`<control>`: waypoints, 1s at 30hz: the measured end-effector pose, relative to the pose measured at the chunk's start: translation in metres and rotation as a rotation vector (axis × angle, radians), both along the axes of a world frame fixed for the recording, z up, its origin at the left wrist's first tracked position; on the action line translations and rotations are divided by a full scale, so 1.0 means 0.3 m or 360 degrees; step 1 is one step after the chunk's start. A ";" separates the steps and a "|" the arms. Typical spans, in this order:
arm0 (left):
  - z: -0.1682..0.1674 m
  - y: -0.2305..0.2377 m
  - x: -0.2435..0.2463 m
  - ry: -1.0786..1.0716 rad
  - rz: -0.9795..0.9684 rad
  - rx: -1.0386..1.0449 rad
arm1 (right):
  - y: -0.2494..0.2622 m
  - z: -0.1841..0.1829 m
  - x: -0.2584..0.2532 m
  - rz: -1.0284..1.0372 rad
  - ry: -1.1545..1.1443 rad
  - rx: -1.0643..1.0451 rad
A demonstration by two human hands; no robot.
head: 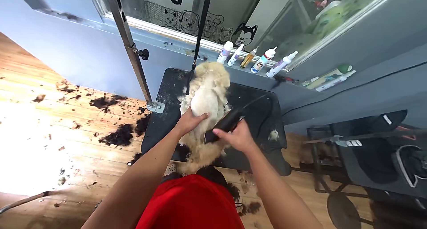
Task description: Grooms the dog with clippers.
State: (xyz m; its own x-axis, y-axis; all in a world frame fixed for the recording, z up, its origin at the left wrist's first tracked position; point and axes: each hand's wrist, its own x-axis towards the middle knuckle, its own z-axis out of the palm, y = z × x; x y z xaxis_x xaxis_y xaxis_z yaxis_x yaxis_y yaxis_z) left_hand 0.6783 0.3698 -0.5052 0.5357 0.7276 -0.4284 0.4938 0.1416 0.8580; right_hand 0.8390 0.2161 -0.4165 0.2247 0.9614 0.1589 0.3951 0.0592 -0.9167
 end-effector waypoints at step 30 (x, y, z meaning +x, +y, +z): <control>0.065 -0.203 0.028 0.0431 0.0355 0.0316 | -0.050 -0.269 0.204 0.0706 0.0662 0.0119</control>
